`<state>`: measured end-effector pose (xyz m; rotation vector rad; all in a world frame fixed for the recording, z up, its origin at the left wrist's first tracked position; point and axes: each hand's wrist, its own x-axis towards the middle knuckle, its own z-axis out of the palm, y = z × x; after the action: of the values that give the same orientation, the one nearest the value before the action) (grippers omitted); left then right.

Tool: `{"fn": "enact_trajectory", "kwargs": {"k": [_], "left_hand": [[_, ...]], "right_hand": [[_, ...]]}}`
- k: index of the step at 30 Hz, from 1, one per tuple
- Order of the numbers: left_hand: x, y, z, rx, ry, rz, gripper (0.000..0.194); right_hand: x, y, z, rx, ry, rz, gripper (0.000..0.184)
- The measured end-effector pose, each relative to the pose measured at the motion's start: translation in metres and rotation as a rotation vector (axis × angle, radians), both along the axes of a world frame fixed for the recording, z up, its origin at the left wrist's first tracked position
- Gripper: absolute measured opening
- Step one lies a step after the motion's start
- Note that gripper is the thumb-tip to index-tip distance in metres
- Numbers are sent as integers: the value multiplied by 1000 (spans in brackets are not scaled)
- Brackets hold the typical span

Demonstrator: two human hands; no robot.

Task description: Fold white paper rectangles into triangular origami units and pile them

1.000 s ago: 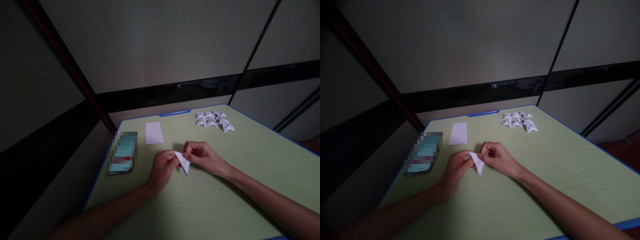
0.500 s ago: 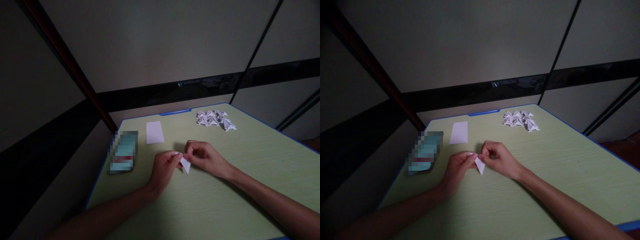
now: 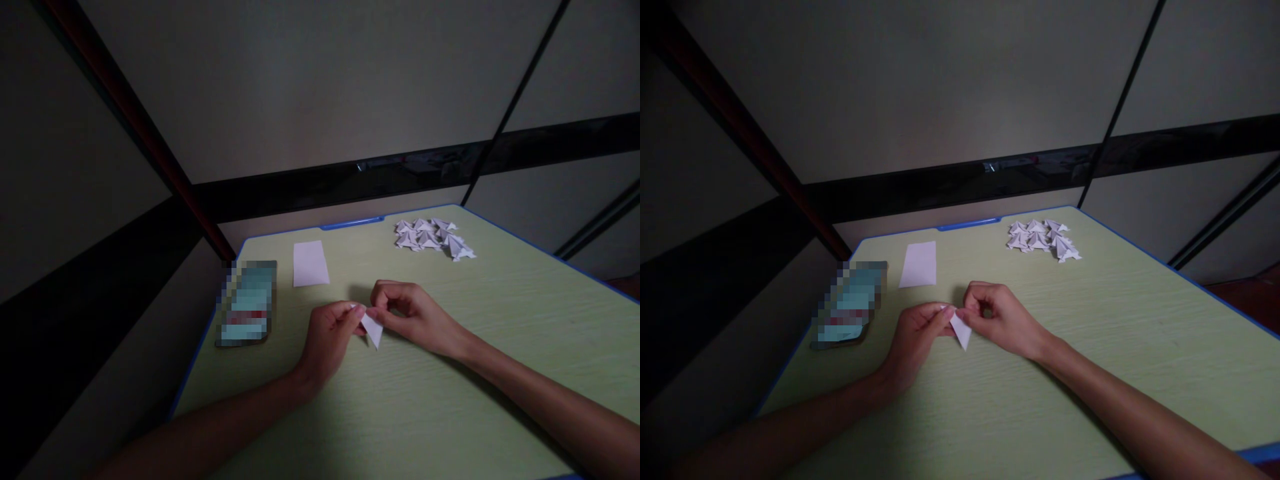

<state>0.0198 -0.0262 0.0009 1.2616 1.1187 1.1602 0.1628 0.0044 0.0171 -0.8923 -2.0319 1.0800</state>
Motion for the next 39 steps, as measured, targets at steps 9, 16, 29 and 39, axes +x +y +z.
{"fn": "enact_trajectory", "kwargs": {"k": [9, 16, 29, 39], "left_hand": [[0, -1, -1, -1, 7, 3, 21], [0, 0, 0, -8, 2, 11, 21], [0, -2, 4, -27, -8, 28, 19], [-15, 7, 14, 128, 431, -183, 25]], "right_hand": [[1, 0, 0, 24, -15, -4, 21], [0, 0, 0, 35, -35, -7, 23], [1, 0, 0, 56, -46, 17, 23], [7, 0, 10, 214, -217, 114, 18]]}}
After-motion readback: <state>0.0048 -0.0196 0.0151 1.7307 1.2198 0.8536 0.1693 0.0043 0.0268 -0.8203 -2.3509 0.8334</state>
